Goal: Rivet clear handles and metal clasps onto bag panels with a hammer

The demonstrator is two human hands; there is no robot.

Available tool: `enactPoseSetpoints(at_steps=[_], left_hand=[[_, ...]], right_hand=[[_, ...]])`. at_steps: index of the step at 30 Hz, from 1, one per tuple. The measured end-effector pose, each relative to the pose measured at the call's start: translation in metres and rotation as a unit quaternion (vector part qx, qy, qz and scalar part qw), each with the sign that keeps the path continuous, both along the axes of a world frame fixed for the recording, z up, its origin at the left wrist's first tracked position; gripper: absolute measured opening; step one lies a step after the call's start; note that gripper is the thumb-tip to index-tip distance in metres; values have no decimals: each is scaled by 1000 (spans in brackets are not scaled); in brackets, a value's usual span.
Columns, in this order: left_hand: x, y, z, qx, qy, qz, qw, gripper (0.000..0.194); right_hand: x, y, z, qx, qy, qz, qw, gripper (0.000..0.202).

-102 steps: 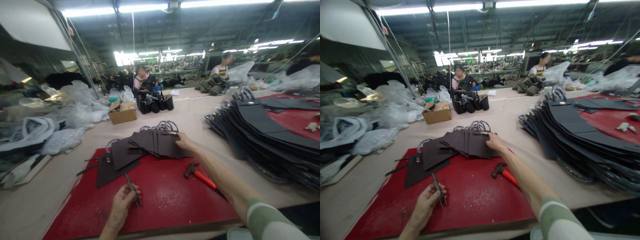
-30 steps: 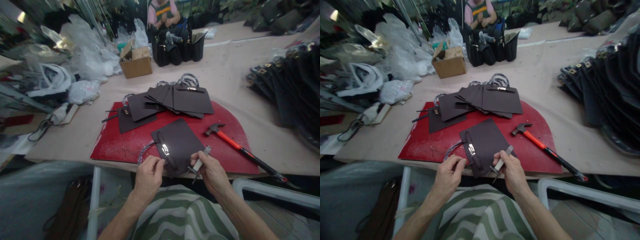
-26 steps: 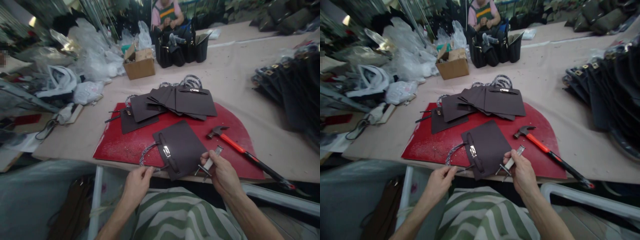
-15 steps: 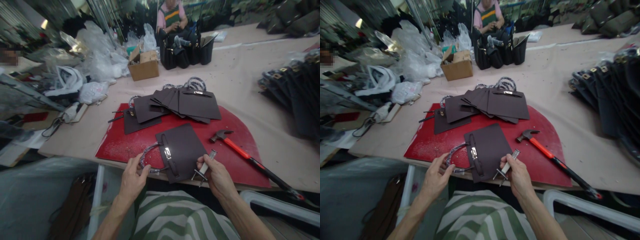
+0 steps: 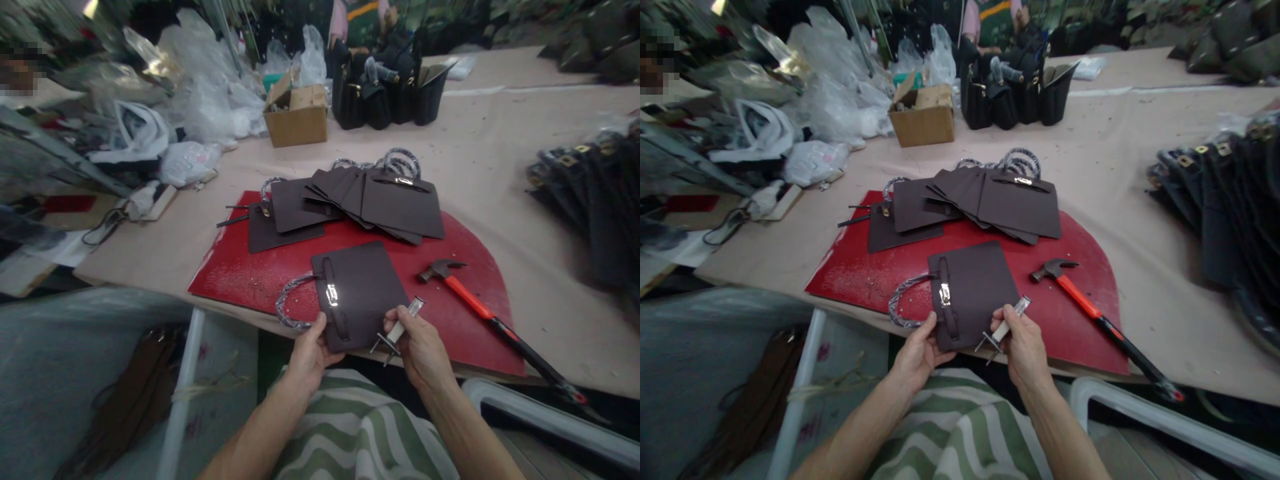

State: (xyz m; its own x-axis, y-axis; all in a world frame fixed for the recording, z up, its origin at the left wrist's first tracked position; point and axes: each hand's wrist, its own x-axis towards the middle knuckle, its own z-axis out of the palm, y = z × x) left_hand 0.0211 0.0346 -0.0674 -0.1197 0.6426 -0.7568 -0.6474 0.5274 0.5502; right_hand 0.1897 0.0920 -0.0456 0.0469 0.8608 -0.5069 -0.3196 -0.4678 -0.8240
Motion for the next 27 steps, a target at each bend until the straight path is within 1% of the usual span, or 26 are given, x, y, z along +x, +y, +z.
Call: enactPoseSetpoints(at_steps=[2,3,5,6,7,8,9,11,12,14,16,19,23,27], left_hand=[[5,5,-3,-18,3,55,998,43],[3,4,-5,-9,22,87,996,37],[-12,1,-8,24,80,143,986,27],[-24,-1,-8,39,106,150,982,24],[-38,-2,-7,53,128,140,981,23],[-53,-2,-3,63,139,107,982,21],[-69,0,4,73,139,58,986,21],[-96,9,20,100,133,-49,985,20],[-107,16,30,113,134,-90,980,19],[-120,30,47,135,141,-144,970,18],[-123,42,60,154,143,-177,961,16],[-118,54,69,173,137,-224,949,15],[-111,59,72,179,119,-267,939,13],[-110,61,72,192,102,-287,933,12]], right_hand=[[0,-2,1,5,-2,17,1000,42],[2,-3,3,9,0,27,1000,41],[7,-4,9,23,11,50,998,40],[11,-4,13,31,19,63,997,40],[15,-4,18,40,26,77,996,40],[18,-2,22,49,29,88,994,40],[22,-1,27,56,26,99,993,39],[25,2,33,66,10,118,991,39],[26,3,35,68,-3,130,989,39],[23,3,37,73,-29,164,983,39],[17,0,37,90,-59,203,973,39],[10,-7,35,122,-95,241,958,40],[7,-14,30,127,-107,256,952,40],[7,-19,26,123,-107,255,953,39]])
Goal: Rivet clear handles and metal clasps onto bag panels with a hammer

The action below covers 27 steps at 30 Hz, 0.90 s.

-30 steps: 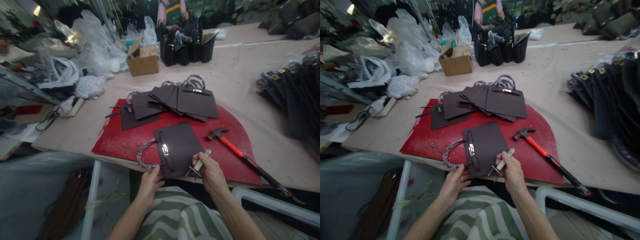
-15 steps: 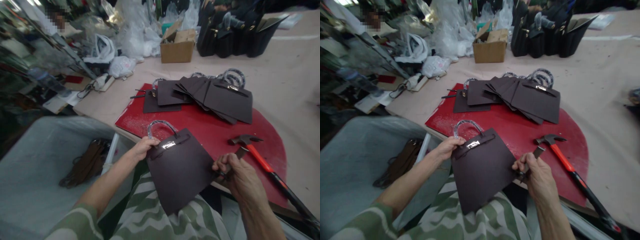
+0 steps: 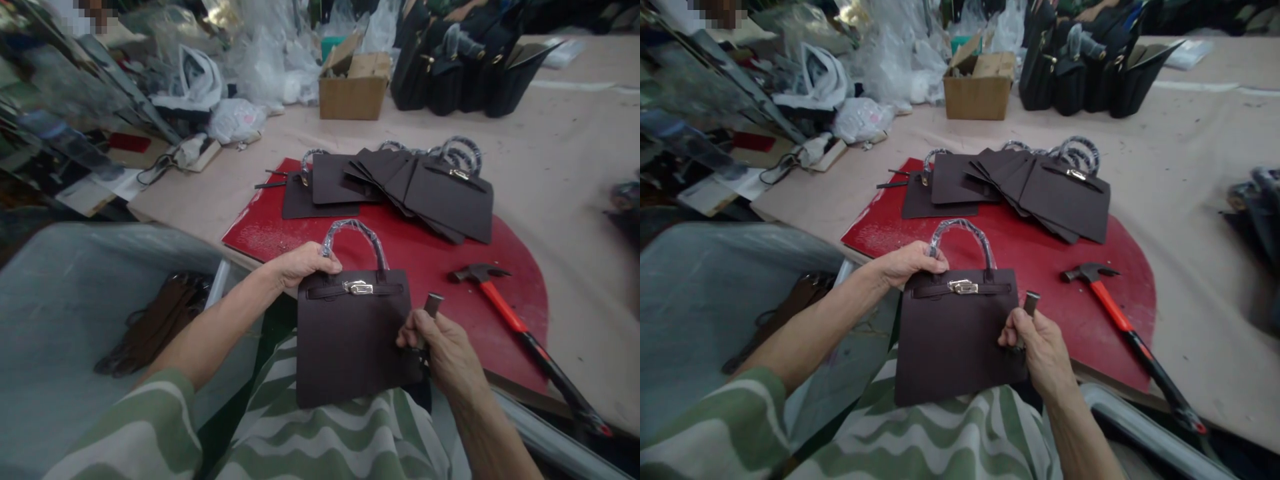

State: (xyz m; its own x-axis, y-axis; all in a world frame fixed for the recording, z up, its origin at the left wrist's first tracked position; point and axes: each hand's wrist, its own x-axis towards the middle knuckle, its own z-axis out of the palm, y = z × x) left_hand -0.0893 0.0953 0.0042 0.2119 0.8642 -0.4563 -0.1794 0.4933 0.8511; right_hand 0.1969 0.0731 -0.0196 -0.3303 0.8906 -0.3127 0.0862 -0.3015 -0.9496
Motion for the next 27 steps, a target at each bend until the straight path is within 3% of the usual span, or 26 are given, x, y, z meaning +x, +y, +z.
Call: enactPoseSetpoints(at_steps=[14,24,27], left_hand=[[6,-6,-33,-44,-46,-9,998,18],[10,7,-10,-38,-43,-27,998,21],[13,9,-10,-53,-46,-28,997,22]], right_hand=[[3,-5,8,-60,59,-33,996,35],[1,-1,-2,-87,71,-48,992,36],[1,2,-4,-94,77,-46,991,35]])
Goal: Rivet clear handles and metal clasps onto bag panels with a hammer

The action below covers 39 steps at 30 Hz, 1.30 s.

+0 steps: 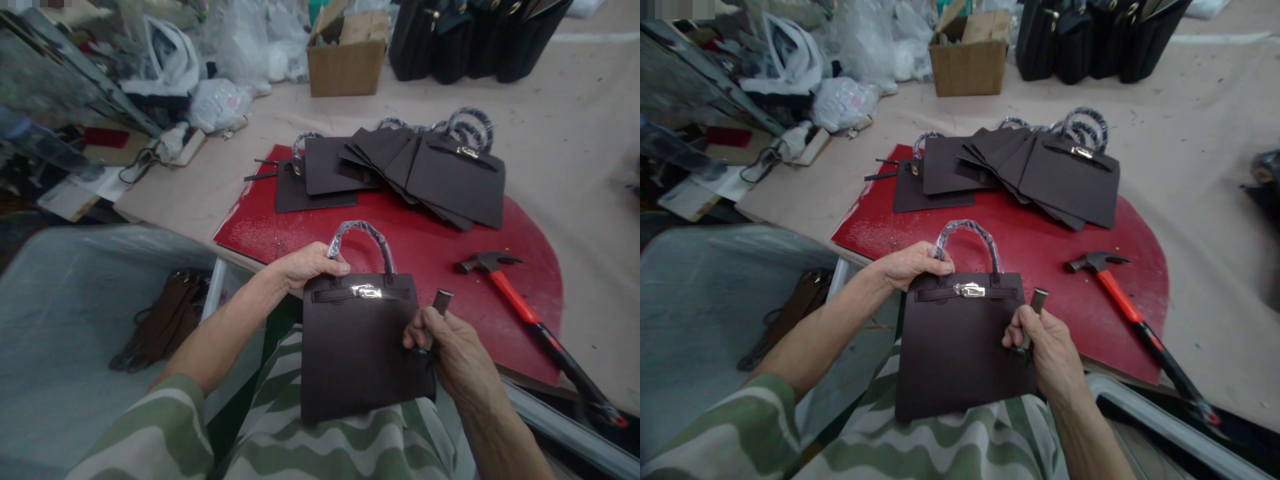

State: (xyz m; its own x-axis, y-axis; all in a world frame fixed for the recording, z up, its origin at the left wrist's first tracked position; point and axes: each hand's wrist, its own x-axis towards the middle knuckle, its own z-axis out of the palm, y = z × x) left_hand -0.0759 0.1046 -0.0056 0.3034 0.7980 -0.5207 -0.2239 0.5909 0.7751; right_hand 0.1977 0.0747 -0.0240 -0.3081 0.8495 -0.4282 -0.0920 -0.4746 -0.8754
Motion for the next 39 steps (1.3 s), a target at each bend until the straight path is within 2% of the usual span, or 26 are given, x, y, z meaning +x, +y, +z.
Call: enactPoseSetpoints(at_steps=[9,14,19,24,26,29,31,33,35,37,39], left_hand=[[7,-4,-22,-60,-33,-6,998,30],[6,1,-18,-35,-20,0,999,29],[7,36,-10,31,56,-18,998,21],[27,79,-26,77,118,-33,989,15],[38,87,-35,145,212,-52,965,16],[47,90,-40,267,395,-44,878,22],[44,88,-36,305,477,-19,824,29],[36,83,-27,324,534,3,781,33],[28,70,-12,345,555,11,757,29],[25,49,7,364,525,-2,769,21],[31,21,24,372,449,-47,811,18]], right_hand=[[3,2,-2,-8,10,-7,1000,35],[1,3,1,-22,42,-33,998,33],[-3,14,9,-22,105,-146,984,31],[-3,23,21,-17,122,-195,973,34],[-2,22,24,-20,121,-204,971,35],[-2,20,26,-22,113,-224,968,36],[-3,20,26,-22,102,-239,965,38],[-6,21,25,-23,88,-248,965,40],[-11,22,23,-10,62,-246,967,43],[-19,21,23,38,19,-228,973,43],[-30,18,24,104,-44,-183,977,40]])
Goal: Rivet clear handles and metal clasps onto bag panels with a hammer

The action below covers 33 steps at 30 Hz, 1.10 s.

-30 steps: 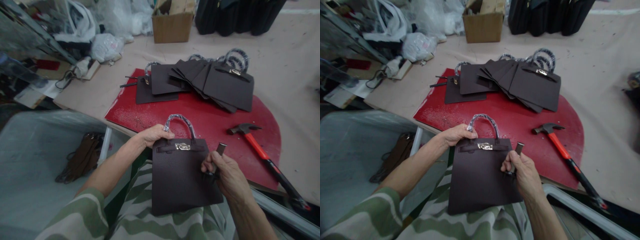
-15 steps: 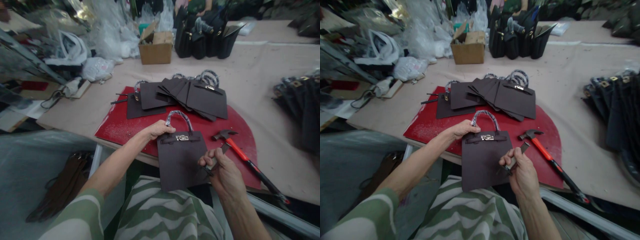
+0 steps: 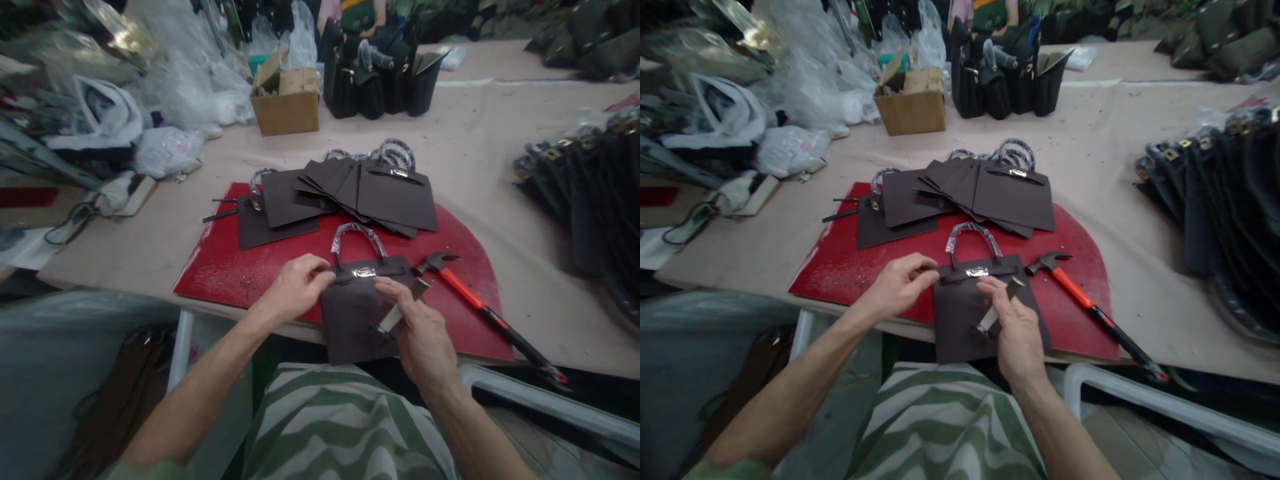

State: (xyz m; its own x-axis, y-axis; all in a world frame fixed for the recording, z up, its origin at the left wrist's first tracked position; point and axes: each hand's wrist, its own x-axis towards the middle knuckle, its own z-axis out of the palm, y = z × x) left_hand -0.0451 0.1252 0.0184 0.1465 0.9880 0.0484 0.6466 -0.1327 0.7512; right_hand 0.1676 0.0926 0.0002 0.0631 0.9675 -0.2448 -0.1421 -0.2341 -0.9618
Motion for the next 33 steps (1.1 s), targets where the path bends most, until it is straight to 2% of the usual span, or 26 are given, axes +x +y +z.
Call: enactPoseSetpoints(at_steps=[2,4,7,11,13,15,19,21,23,25,27,30,33], left_hand=[[12,-29,11,-31,-60,-71,995,20],[26,-54,13,-46,-91,-103,989,19],[39,-77,-1,-51,-97,-69,992,11],[42,-91,-26,-69,-127,-16,989,17],[37,-93,-35,-92,-181,30,979,13],[31,-92,-43,-125,-265,95,951,11],[15,-81,-57,-163,-446,216,853,22],[8,-72,-63,-144,-499,272,810,28],[3,-62,-67,-96,-506,317,796,30],[-1,-51,-70,-37,-466,342,815,29],[-4,-41,-73,11,-403,345,848,28],[-5,-29,-77,37,-280,338,898,24],[-3,-23,-79,69,-178,347,918,22]], right_hand=[[-13,-6,1,56,-80,53,994,38],[-26,-13,1,107,-138,98,980,38],[-42,-24,-5,145,-169,136,965,37],[-43,-39,-15,115,-147,175,967,36],[-33,-49,-20,74,-114,164,977,40],[-19,-59,-25,-2,-82,119,990,43],[6,-78,-42,-154,-18,12,988,39],[13,-85,-52,-203,42,-3,978,41],[17,-89,-61,-246,91,-11,965,43],[18,-91,-67,-275,126,-26,953,42],[16,-88,-70,-285,173,-38,942,38],[13,-77,-72,-280,254,-35,925,36],[9,-64,-74,-260,263,-34,928,36]])
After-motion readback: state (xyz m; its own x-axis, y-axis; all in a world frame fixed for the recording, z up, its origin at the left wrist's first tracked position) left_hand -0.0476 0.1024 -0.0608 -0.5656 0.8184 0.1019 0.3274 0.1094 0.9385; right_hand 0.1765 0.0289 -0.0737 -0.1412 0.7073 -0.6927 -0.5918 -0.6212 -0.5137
